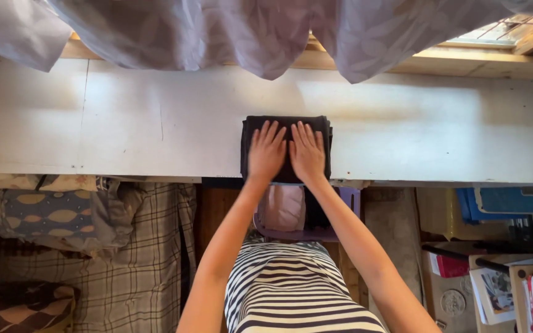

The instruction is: The person folds a pair of black pants and a black tank top on a white shelf. They smooth and align each item, then place the folded clothes into a purple laundry basket. The person repeats the folding process for the tank top and places it in the basket as well.

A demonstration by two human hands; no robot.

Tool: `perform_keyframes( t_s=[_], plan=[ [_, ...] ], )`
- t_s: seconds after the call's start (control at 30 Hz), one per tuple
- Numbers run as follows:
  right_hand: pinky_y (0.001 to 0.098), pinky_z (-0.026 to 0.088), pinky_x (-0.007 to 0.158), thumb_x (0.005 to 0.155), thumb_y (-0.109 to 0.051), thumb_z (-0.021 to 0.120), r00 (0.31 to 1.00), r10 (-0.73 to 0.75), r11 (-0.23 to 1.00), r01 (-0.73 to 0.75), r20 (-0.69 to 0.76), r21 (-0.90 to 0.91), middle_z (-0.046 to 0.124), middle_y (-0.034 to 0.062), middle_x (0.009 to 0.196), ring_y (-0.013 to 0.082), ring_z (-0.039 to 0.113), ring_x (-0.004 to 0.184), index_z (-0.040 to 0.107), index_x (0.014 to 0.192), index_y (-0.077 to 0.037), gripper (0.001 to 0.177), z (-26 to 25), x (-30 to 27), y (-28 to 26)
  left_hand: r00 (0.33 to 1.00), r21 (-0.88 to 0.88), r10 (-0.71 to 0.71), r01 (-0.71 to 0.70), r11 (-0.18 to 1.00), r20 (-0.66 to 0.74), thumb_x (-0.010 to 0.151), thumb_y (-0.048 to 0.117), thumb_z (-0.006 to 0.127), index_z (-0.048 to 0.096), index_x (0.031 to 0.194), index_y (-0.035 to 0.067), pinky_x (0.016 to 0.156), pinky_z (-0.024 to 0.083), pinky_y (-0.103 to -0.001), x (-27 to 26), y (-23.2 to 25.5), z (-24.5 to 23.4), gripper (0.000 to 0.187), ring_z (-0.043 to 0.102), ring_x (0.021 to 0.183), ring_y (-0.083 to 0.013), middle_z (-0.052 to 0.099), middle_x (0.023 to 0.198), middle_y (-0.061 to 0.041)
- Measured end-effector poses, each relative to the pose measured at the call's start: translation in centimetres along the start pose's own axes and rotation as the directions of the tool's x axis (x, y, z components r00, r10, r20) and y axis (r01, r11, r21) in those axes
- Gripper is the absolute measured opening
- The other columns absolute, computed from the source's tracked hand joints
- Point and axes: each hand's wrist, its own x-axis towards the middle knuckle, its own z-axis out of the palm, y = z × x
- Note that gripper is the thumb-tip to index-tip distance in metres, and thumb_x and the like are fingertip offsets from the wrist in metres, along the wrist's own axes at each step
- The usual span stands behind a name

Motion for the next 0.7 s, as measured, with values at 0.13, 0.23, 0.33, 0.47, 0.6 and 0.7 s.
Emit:
perform_keyframes(
  t_s=[0.13, 0.23, 0.33, 0.47, 0.6, 0.7],
  plan=[
    [0.0465, 0.029, 0.120, 0.105, -0.035, 0.052, 0.995, 0.071, 0.996, -0.067, 0.071, -0.058, 0.051, 0.0088, 0.155, 0.0258, 0.045, 0.145, 0.052, 0.152, -0.017, 0.051, 0.2, -0.7, 1.8, 0.944, 0.046, -0.209, 0.204, 0.978, 0.254, 0.109, 0.047, 0.046, 0.040, 0.159, 0.030, 0.120, 0.028, -0.058, -1.2, -2.1, -2.6, 0.054, 0.027, 0.155, -0.0273, 0.033, 0.167, -0.005],
    [0.0550, 0.030, 0.115, 0.109, -0.037, 0.050, 0.957, 0.252, 0.965, -0.259, 0.144, 0.031, 0.042, 0.0097, 0.162, 0.0288, 0.039, 0.148, 0.046, 0.157, -0.018, 0.052, -0.2, -2.3, 2.6, 0.814, 0.092, -0.452, 0.452, 0.887, 0.364, 0.106, 0.057, 0.042, 0.026, 0.165, 0.030, 0.120, 0.019, -0.066, -2.6, -3.0, -3.1, 0.066, 0.028, 0.152, -0.0427, 0.048, 0.152, -0.028],
    [0.0565, 0.032, 0.113, 0.108, -0.039, 0.050, 0.879, 0.439, 0.894, -0.447, 0.186, 0.004, 0.045, 0.0142, 0.158, 0.0364, 0.040, 0.145, 0.050, 0.154, -0.016, 0.051, 1.7, -2.0, 5.4, 0.865, 0.098, -0.399, 0.388, 0.916, 0.304, 0.111, 0.051, 0.039, 0.037, 0.161, 0.025, 0.122, 0.017, -0.061, -1.1, -4.2, -3.5, 0.056, 0.023, 0.155, -0.0367, 0.038, 0.162, -0.021],
    [0.0474, 0.041, 0.100, 0.099, -0.048, 0.068, 0.906, 0.420, 0.897, -0.422, -0.050, -0.130, 0.064, 0.0027, 0.126, 0.0296, 0.055, 0.126, 0.073, 0.116, -0.027, 0.027, 4.2, -0.5, 11.7, 0.928, 0.025, -0.359, 0.359, 0.933, 0.094, 0.103, 0.024, 0.056, 0.067, 0.123, 0.022, 0.093, 0.052, -0.048, 0.2, -9.9, -0.3, 0.023, 0.053, 0.127, -0.0317, 0.058, 0.126, -0.004],
    [0.0417, 0.038, 0.097, 0.093, -0.070, 0.063, 0.823, 0.518, 0.855, -0.492, 0.233, -0.164, 0.063, -0.0059, 0.107, 0.0191, 0.057, 0.113, 0.075, 0.094, -0.034, 0.037, 5.9, 2.5, 15.1, 0.919, 0.104, -0.218, 0.195, 0.975, 0.328, 0.088, 0.027, 0.075, 0.074, 0.108, 0.039, 0.089, 0.051, -0.040, 1.7, -15.2, 3.7, 0.023, 0.050, 0.123, -0.0217, 0.058, 0.117, 0.010],
    [0.0471, 0.043, 0.079, 0.085, -0.081, 0.059, 0.782, 0.491, 0.871, -0.434, 0.383, -0.231, 0.068, 0.0050, 0.084, 0.0315, 0.065, 0.090, 0.079, 0.078, -0.029, 0.057, 6.8, 3.8, 14.0, 0.833, 0.004, -0.160, 0.186, 0.983, 0.529, 0.094, 0.025, 0.071, 0.072, 0.116, 0.048, 0.092, 0.053, -0.040, 2.1, -17.3, 5.7, 0.031, 0.052, 0.125, -0.0142, 0.060, 0.121, 0.019]
  ],
)
